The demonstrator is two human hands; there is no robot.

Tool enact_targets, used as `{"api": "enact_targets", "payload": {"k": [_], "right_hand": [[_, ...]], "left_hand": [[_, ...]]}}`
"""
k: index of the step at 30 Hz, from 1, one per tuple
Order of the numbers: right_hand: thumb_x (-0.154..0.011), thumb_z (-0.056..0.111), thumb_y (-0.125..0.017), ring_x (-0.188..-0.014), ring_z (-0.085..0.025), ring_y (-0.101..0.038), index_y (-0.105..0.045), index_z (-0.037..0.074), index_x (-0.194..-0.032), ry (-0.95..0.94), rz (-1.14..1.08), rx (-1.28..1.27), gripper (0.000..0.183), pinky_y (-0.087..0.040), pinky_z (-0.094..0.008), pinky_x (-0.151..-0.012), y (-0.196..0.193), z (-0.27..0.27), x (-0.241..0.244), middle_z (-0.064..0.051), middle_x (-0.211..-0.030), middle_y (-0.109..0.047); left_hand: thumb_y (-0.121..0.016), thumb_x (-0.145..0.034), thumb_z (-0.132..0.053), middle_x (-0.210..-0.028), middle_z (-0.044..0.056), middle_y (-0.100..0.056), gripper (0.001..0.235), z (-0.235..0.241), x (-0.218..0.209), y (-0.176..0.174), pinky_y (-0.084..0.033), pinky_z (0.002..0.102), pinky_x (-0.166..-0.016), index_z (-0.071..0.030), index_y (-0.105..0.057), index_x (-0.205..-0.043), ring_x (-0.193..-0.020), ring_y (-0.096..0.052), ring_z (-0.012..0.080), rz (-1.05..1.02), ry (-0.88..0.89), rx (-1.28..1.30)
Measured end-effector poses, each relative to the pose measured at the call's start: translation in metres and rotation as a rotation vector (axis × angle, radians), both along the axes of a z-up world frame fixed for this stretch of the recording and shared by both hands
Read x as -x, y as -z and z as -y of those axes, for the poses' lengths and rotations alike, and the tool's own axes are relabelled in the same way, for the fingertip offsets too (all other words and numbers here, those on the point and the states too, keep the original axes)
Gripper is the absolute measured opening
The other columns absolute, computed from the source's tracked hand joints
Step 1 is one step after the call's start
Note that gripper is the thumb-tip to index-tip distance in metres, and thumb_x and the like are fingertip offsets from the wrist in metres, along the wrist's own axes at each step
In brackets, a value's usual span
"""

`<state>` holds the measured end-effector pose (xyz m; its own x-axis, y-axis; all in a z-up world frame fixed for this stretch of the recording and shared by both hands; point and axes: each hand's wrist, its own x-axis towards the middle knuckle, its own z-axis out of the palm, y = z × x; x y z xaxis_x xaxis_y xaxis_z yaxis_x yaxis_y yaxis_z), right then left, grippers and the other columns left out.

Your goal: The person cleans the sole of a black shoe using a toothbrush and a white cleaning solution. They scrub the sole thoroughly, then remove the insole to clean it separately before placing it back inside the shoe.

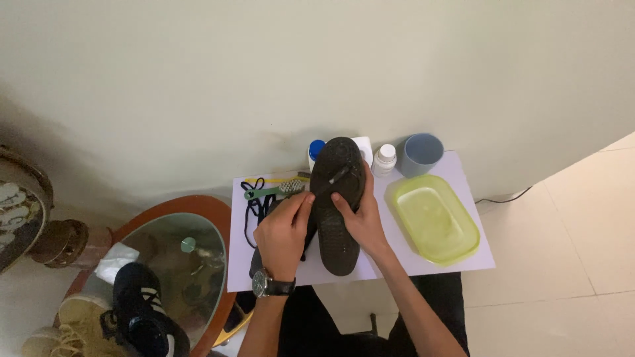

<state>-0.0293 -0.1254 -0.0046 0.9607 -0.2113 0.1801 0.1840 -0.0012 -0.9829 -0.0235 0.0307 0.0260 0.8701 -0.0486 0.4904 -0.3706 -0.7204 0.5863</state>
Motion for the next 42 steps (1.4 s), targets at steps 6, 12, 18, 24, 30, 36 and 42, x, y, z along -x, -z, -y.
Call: {"api": "enact_targets", "payload": {"k": [6,12,18,24,30,36,42], "right_hand": [[-0.106,0.018,-0.049,-0.144,-0.047,-0.034,-0.005,0.002,-0.161,0.013,0.055,0.021,0.073,-0.030,-0.064,-0.116,0.003,-0.002,-0.002,-0.032,-0.155,-0.036],[-0.107,0.049,-0.012,-0.150,-0.043,-0.023,-0.007,0.007,-0.162,0.048,0.041,0.028,0.069,-0.019,-0.059,-0.122,0.011,0.001,-0.006,-0.026,-0.163,-0.022],[-0.105,0.054,-0.007,-0.150,-0.043,-0.024,-0.009,0.009,-0.162,0.086,-0.009,0.102,0.073,-0.019,-0.058,-0.123,-0.004,-0.006,-0.004,-0.025,-0.164,-0.023],[-0.106,0.052,-0.012,-0.148,-0.047,-0.027,-0.011,0.007,-0.161,0.106,-0.007,0.114,0.071,-0.022,-0.060,-0.121,-0.008,-0.009,-0.001,-0.028,-0.161,-0.027],[-0.094,0.075,-0.020,-0.147,-0.031,-0.040,-0.021,0.015,-0.158,0.119,0.010,0.064,0.088,-0.037,-0.045,-0.115,0.006,-0.008,-0.007,-0.014,-0.163,-0.033],[-0.106,0.052,-0.014,-0.146,-0.049,-0.029,-0.013,0.008,-0.161,0.113,-0.001,0.124,0.071,-0.024,-0.062,-0.119,-0.014,-0.011,-0.002,-0.029,-0.160,-0.029],[-0.106,0.051,-0.014,-0.146,-0.047,-0.030,-0.015,0.008,-0.162,0.147,-0.006,0.109,0.070,-0.025,-0.060,-0.119,-0.009,-0.011,-0.004,-0.027,-0.161,-0.029]], "left_hand": [[-0.067,-0.100,-0.031,-0.084,0.005,-0.080,0.019,-0.015,0.023,0.018,-0.060,0.035,-0.060,-0.020,-0.082,-0.101,-0.076,-0.076,0.0259,-0.176,0.002,0.073],[-0.064,-0.101,-0.037,-0.085,0.005,-0.081,0.024,0.009,0.033,0.017,-0.060,0.036,-0.062,-0.021,-0.082,-0.099,-0.077,-0.077,0.0270,-0.194,0.043,0.097],[-0.065,-0.102,-0.035,-0.073,0.001,-0.075,0.020,0.017,0.015,0.014,-0.055,0.029,-0.052,-0.023,-0.080,-0.100,-0.062,-0.072,0.0201,-0.030,-0.019,0.049],[-0.065,-0.101,-0.037,-0.066,-0.001,-0.069,0.018,0.006,0.022,0.025,-0.052,0.026,-0.048,-0.025,-0.078,-0.098,-0.057,-0.069,0.0165,0.050,-0.085,-0.048],[-0.064,-0.100,-0.027,-0.083,-0.003,-0.076,0.019,0.007,0.035,0.031,-0.044,0.028,-0.049,-0.014,-0.077,-0.101,-0.065,-0.068,0.0097,0.098,0.058,-0.043],[-0.068,-0.101,-0.034,-0.073,-0.001,-0.074,0.017,0.020,0.007,0.028,-0.053,0.025,-0.052,-0.022,-0.079,-0.099,-0.061,-0.070,0.0147,0.065,-0.125,0.024],[-0.070,-0.098,-0.031,-0.074,0.001,-0.075,0.011,-0.002,0.032,0.034,-0.056,0.032,-0.053,-0.025,-0.079,-0.098,-0.067,-0.073,0.0225,0.018,-0.096,0.006]]}}
